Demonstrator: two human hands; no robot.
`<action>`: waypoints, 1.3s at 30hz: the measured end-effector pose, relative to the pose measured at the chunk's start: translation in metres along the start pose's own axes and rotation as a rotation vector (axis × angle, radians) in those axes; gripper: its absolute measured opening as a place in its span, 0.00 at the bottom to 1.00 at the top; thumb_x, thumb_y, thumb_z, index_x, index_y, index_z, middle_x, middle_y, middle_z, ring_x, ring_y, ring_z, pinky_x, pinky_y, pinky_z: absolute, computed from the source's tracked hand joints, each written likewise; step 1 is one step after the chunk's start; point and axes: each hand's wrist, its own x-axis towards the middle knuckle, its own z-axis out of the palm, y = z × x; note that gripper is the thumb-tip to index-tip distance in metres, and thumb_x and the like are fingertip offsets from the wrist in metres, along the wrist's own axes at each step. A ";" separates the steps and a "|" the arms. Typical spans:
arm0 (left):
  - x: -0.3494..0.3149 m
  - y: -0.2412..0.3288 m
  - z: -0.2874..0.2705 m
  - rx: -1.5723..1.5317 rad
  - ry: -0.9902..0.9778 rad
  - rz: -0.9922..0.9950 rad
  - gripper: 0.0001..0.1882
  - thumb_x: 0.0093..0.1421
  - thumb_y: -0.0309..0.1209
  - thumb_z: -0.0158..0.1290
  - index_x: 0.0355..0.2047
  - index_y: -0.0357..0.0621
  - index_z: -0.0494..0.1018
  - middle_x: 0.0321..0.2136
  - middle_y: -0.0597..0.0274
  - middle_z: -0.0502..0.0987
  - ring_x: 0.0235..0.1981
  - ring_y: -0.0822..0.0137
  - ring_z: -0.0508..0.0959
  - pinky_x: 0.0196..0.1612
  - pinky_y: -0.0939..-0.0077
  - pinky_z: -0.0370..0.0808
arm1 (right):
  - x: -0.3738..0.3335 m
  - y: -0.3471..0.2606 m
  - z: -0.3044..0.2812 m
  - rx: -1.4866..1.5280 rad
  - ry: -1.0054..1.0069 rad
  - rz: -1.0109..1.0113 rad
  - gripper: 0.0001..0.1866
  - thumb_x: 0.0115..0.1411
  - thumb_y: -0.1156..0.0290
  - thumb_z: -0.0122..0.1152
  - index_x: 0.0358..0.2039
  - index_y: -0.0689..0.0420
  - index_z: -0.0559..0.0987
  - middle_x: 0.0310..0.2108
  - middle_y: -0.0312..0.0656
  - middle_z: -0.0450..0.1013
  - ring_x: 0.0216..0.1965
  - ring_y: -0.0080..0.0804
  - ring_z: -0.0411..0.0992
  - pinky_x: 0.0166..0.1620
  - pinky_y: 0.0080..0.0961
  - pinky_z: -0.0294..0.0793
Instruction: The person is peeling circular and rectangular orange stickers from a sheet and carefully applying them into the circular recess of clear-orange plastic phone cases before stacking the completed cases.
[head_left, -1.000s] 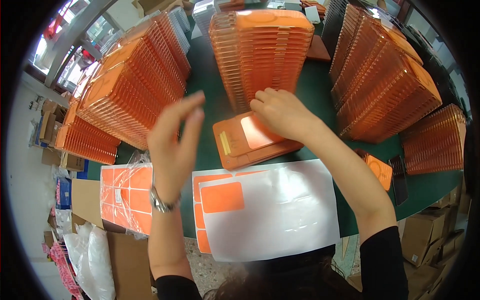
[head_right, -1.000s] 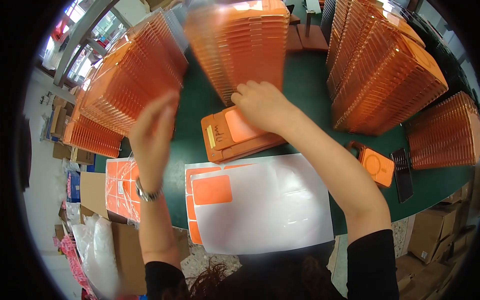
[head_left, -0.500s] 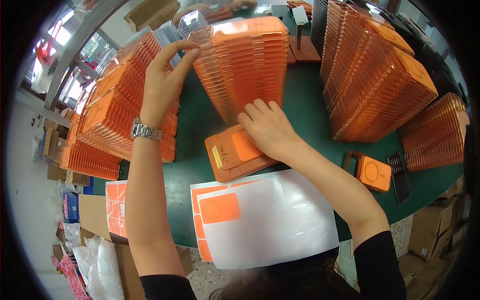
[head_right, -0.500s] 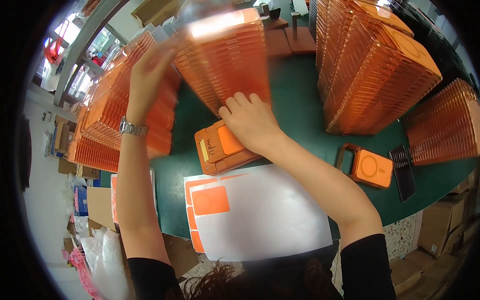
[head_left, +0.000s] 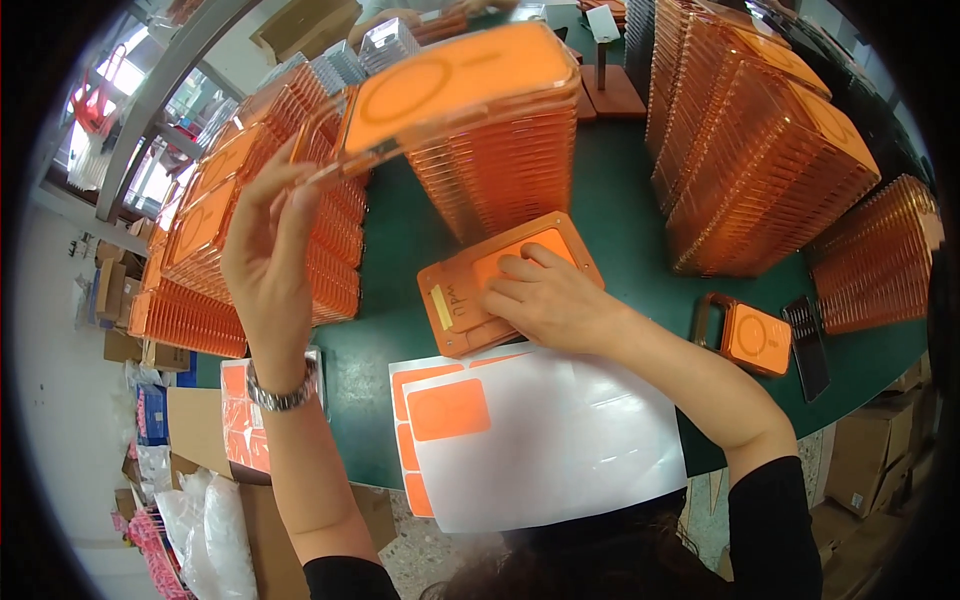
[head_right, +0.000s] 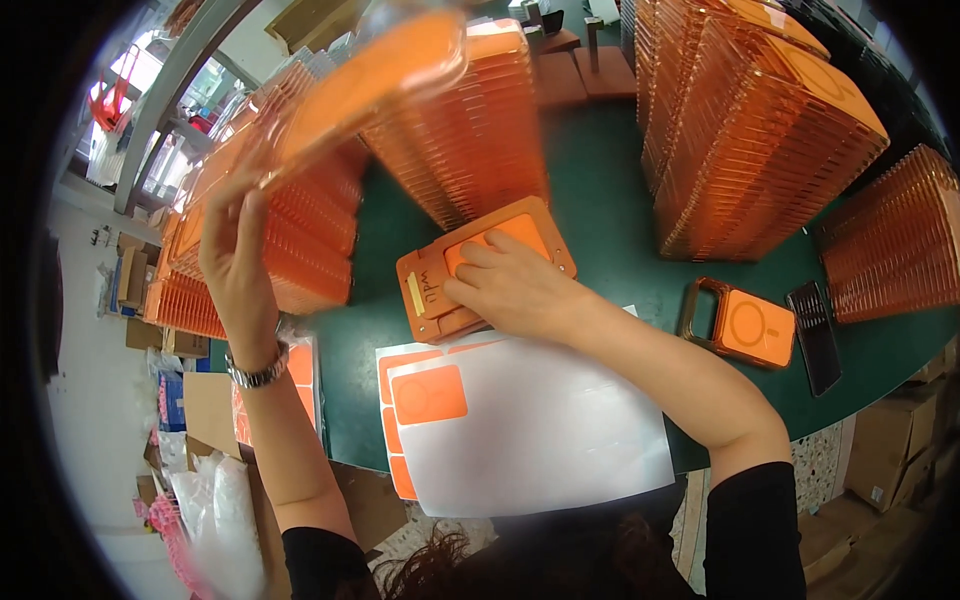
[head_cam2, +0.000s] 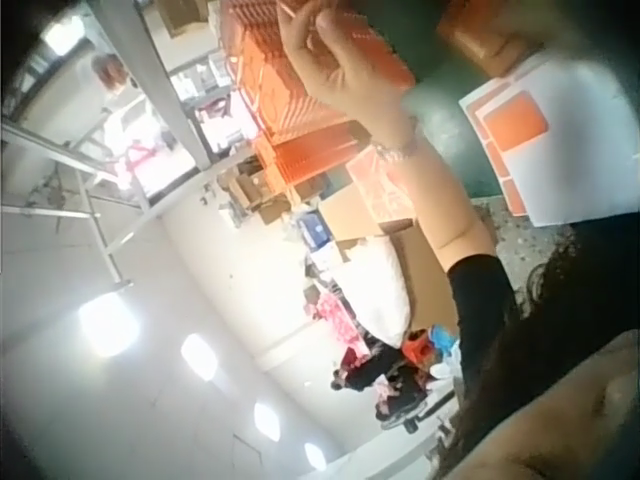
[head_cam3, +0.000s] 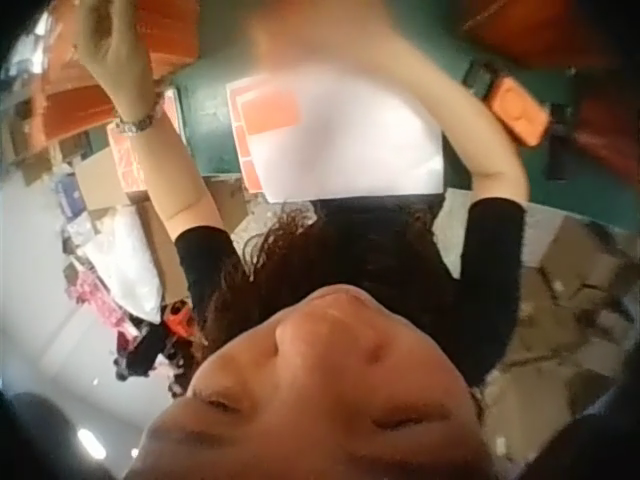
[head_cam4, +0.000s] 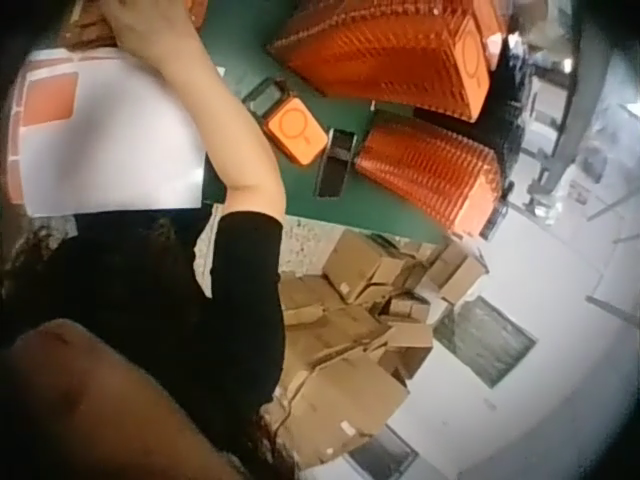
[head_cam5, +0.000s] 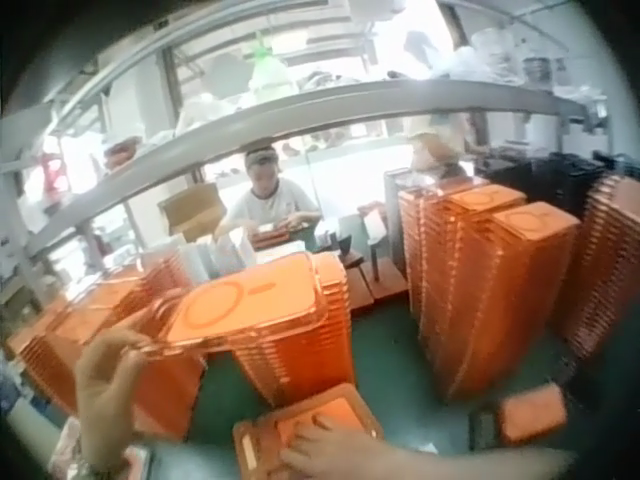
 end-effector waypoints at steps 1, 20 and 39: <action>-0.008 0.003 -0.001 0.057 0.021 -0.006 0.09 0.71 0.26 0.51 0.47 0.36 0.76 0.52 0.52 0.78 0.60 0.61 0.74 0.61 0.67 0.70 | 0.000 0.000 -0.003 -0.074 -0.023 -0.030 0.04 0.58 0.70 0.58 0.35 0.51 0.74 0.34 0.36 0.72 0.45 0.34 0.71 0.51 0.35 0.67; -0.147 -0.048 0.047 -0.043 0.037 -0.433 0.08 0.68 0.28 0.55 0.45 0.38 0.77 0.60 0.46 0.73 0.60 0.60 0.73 0.62 0.67 0.68 | -0.058 -0.001 0.000 0.137 0.561 0.262 0.10 0.59 0.80 0.53 0.40 0.60 0.79 0.36 0.45 0.75 0.37 0.42 0.74 0.46 0.37 0.71; -0.156 -0.035 0.072 0.197 -0.069 -0.524 0.26 0.66 0.31 0.57 0.64 0.40 0.67 0.47 0.55 0.75 0.53 0.65 0.73 0.51 0.70 0.73 | -0.033 0.068 -0.021 0.915 0.050 1.263 0.28 0.64 0.50 0.63 0.41 0.70 0.80 0.36 0.51 0.77 0.40 0.35 0.75 0.46 0.28 0.72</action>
